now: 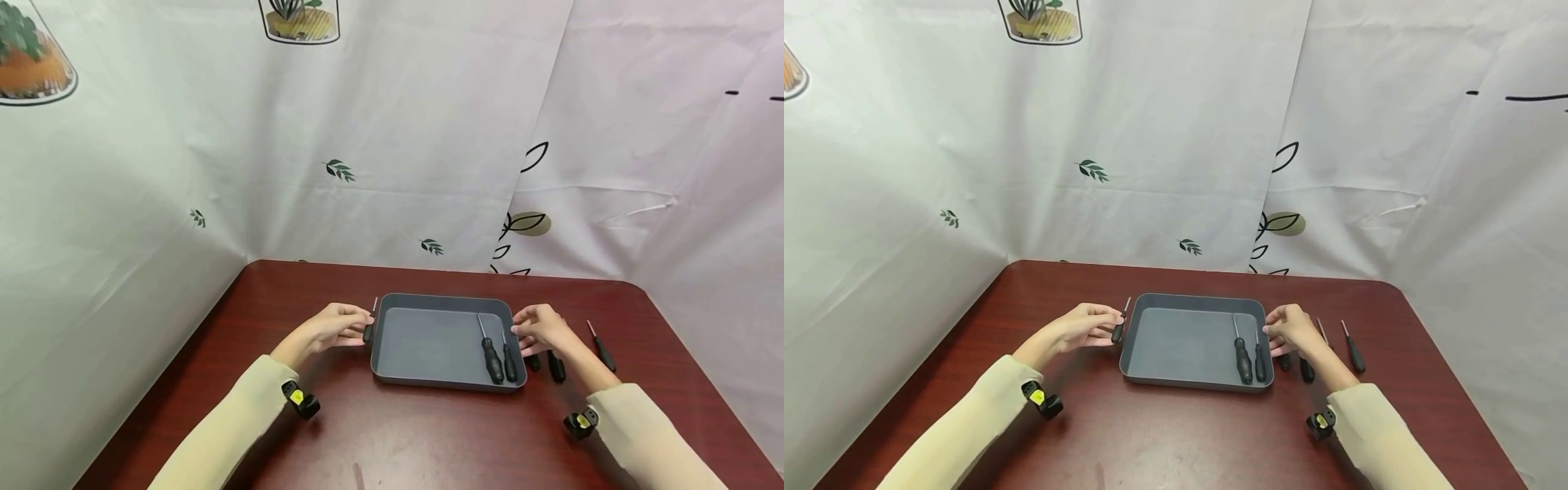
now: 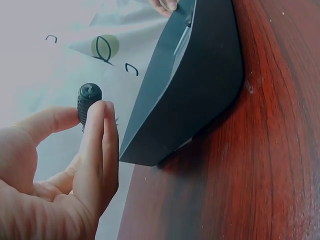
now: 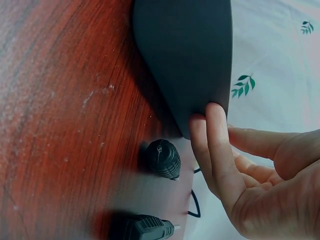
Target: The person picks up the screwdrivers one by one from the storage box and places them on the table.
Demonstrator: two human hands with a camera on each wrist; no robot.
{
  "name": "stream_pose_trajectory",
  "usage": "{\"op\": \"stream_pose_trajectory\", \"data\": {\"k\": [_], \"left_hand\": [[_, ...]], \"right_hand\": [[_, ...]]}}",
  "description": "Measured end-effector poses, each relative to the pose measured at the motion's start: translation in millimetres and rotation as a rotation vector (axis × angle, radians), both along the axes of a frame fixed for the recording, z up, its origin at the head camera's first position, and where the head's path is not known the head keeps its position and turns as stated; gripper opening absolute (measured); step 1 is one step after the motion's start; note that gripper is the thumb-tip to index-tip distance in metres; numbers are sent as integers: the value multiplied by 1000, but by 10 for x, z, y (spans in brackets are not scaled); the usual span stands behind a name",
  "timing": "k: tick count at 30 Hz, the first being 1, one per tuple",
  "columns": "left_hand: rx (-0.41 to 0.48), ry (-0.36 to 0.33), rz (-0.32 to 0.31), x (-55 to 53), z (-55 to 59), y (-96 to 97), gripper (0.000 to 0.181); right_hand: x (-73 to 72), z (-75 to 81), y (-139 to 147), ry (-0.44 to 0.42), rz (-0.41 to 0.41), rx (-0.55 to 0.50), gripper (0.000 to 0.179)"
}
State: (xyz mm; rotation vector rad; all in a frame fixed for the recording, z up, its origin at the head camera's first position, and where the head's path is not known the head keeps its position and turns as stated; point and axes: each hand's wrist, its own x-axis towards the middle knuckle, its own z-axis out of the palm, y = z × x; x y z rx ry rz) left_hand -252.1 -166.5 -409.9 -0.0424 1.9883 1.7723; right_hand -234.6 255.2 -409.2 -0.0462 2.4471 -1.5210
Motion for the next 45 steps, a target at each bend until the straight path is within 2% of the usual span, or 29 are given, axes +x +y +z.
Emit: {"op": "stream_pose_trajectory", "data": {"k": [23,36,45], "left_hand": [[8,-4,74,-58,-155,-117,34],[-14,-15,88,-60,-240,-128,30],[-39,-4,73,-53,-274,-101,32]], "right_hand": [[-5,-2,-8,-11,6,-10,33],[-7,-17,-1,-15,8,-15,33],[-16,-39,4,-4,13,-34,32]]}}
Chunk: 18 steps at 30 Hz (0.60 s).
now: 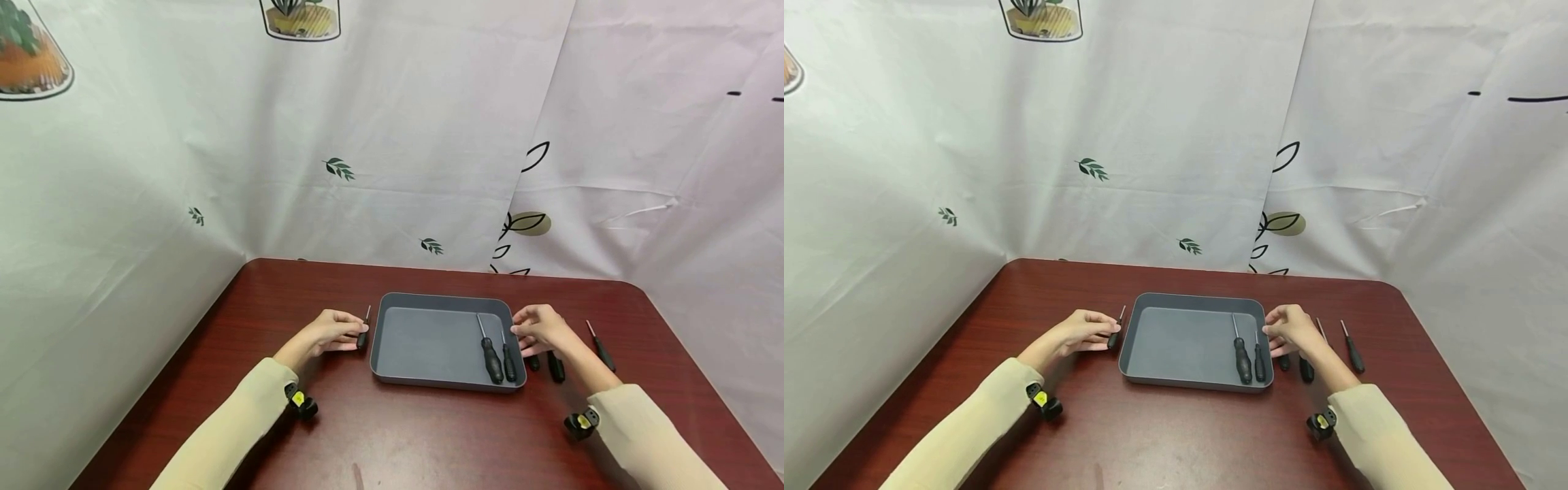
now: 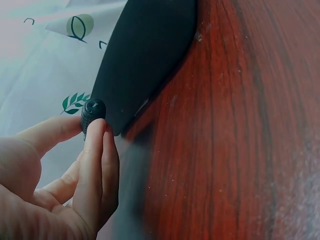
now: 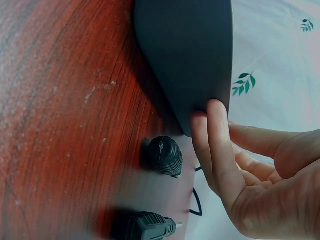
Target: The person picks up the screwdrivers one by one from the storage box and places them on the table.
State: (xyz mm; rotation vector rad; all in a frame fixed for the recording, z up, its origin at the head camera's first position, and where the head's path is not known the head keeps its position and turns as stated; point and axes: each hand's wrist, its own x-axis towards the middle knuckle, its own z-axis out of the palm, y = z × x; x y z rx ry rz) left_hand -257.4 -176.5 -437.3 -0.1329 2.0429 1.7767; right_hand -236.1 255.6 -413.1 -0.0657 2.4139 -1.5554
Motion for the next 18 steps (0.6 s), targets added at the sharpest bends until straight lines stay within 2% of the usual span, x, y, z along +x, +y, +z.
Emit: {"op": "stream_pose_trajectory", "data": {"k": [8,18], "left_hand": [[-15,2,6,-9,-31,-5,29],[-70,11,47,-24,-69,-25,28]], "right_hand": [[-5,25,4,-7,4,19,34],[-11,3,3,-9,-2,16,34]]}}
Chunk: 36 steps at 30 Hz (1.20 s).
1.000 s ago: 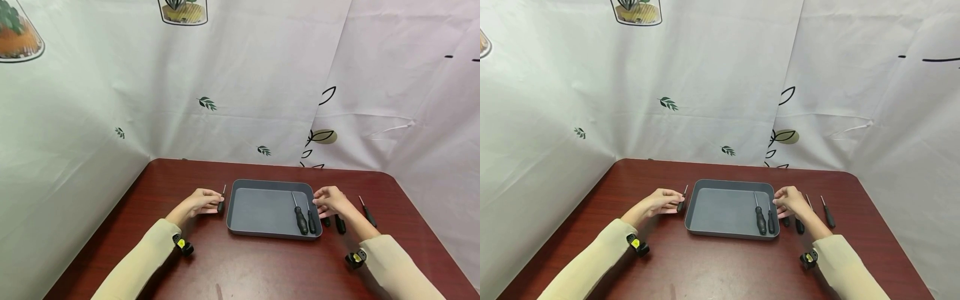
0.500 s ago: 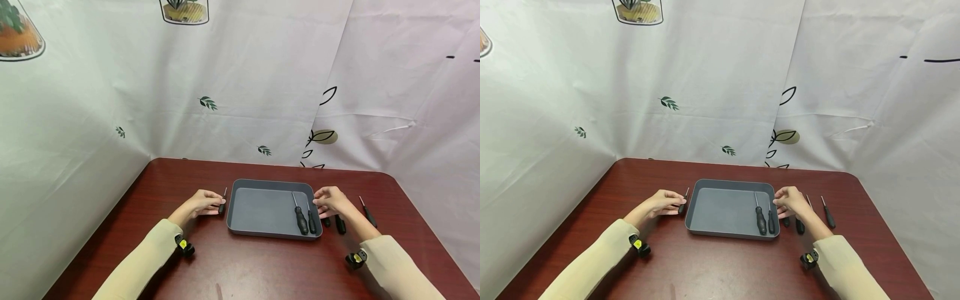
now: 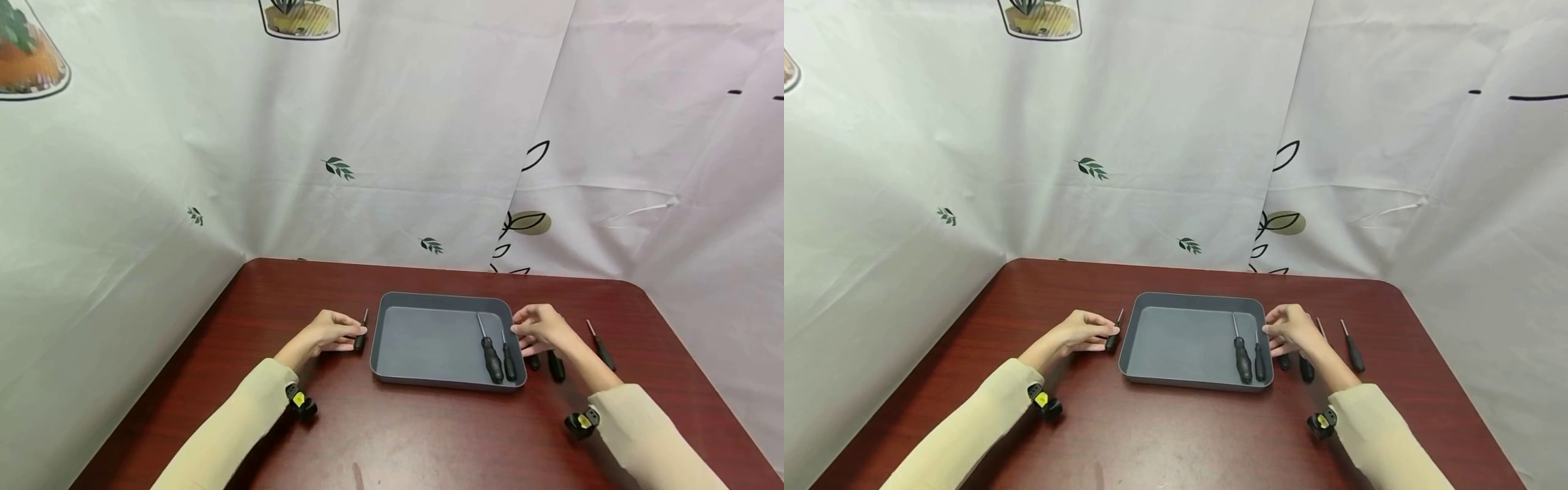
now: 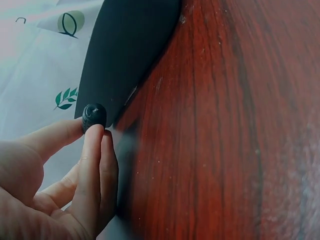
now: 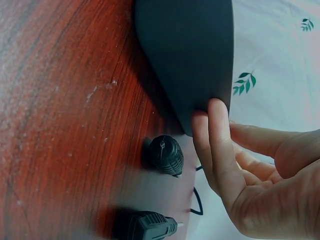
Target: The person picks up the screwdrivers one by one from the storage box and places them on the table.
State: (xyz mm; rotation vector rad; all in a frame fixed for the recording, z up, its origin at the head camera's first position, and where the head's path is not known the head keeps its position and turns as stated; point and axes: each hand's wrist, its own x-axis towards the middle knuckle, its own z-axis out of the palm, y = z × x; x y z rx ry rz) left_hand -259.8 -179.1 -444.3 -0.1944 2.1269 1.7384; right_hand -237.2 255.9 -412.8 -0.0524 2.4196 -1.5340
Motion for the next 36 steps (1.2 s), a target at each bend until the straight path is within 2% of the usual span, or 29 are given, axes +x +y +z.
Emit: {"op": "stream_pose_trajectory", "data": {"k": [11,26,36], "left_hand": [[-26,33,-9,10,6,-22,29],[-118,105,28,1,-14,12,23],[-212,154,29,31,30,56,18]], "right_hand": [[2,-10,0,7,-2,-4,34],[8,-12,-8,6,-5,-2,33],[13,-4,-7,2,-4,-9,33]]}}
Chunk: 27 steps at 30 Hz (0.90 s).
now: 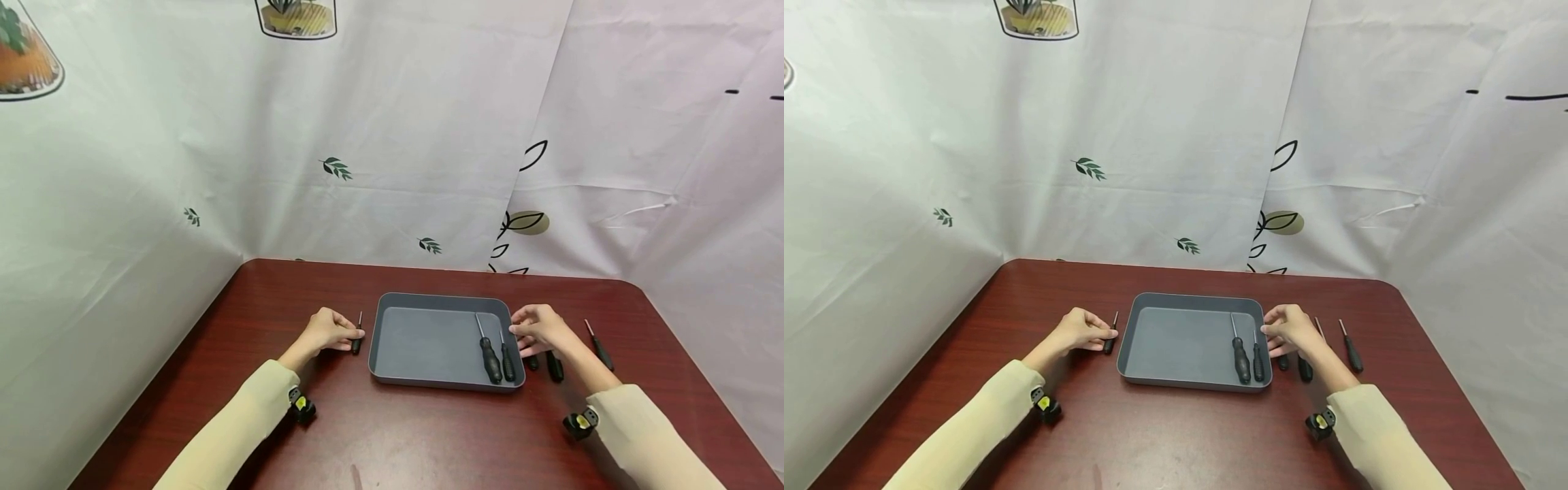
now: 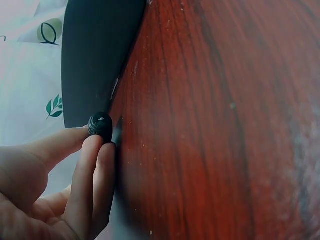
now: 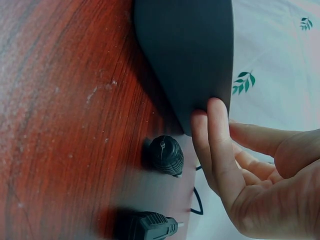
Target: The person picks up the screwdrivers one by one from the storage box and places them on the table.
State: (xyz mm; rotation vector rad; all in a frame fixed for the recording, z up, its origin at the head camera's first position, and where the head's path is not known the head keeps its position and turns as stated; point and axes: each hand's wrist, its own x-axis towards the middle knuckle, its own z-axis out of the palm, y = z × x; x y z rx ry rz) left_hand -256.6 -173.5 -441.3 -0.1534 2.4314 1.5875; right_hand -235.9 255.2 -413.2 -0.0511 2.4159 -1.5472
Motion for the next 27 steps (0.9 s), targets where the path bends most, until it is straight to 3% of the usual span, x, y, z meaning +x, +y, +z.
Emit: {"op": "stream_pose_trajectory", "data": {"k": [15,27], "left_hand": [[-64,65,-9,4,-26,36,15],[-71,40,-20,-4,-2,27,17]], "right_hand": [[-13,-9,4,-12,-3,0,33],[-11,-1,5,-14,4,6,34]]}}
